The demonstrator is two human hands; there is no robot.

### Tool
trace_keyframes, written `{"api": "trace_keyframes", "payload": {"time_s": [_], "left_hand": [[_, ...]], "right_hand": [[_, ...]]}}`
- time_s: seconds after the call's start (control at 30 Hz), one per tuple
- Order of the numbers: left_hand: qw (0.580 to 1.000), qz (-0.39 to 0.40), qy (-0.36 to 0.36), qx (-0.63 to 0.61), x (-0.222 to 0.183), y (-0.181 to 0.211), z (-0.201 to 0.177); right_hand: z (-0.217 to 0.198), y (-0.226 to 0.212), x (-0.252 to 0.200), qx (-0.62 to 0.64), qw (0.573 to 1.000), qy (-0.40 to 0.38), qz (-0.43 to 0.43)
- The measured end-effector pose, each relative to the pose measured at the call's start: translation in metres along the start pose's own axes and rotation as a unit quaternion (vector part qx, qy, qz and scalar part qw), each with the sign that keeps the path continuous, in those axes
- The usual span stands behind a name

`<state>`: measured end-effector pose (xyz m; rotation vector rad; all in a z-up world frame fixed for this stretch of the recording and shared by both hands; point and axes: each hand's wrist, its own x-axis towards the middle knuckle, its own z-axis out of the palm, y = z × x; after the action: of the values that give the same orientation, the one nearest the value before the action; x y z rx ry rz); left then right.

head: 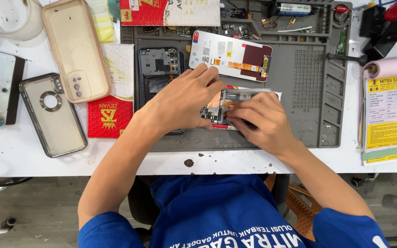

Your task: Reassembling the internal components of a mobile phone, including transferring the motherboard and battery to a new frame.

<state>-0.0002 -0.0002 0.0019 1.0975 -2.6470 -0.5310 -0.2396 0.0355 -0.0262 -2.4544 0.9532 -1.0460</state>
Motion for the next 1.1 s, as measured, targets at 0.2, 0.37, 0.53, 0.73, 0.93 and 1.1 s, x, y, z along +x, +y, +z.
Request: {"api": "trace_keyframes", "payload": {"time_s": [0.2,0.37,0.53,0.73,0.93,1.1], "left_hand": [[1.0,-0.008,-0.001,-0.008,-0.001,0.001,0.002],[1.0,0.001,0.005,-0.005,-0.001,0.001,0.003],[1.0,0.003,0.01,0.002,-0.001,0.002,0.005],[1.0,-0.002,0.007,-0.008,-0.002,0.002,0.005],[1.0,0.019,0.016,0.017,-0.003,-0.007,0.021],[0.998,0.04,0.029,0.042,-0.004,-0.01,0.028]], "right_hand": [[-0.002,-0.002,0.007,-0.019,0.999,-0.015,-0.044],[-0.004,-0.007,0.012,-0.091,0.992,-0.042,-0.079],[-0.005,-0.009,0.012,-0.129,0.986,-0.055,-0.088],[-0.006,-0.012,0.013,-0.174,0.976,-0.067,-0.114],[-0.014,-0.022,0.022,-0.292,0.936,-0.092,-0.176],[-0.018,-0.032,0.029,-0.374,0.895,-0.116,-0.215]]}}
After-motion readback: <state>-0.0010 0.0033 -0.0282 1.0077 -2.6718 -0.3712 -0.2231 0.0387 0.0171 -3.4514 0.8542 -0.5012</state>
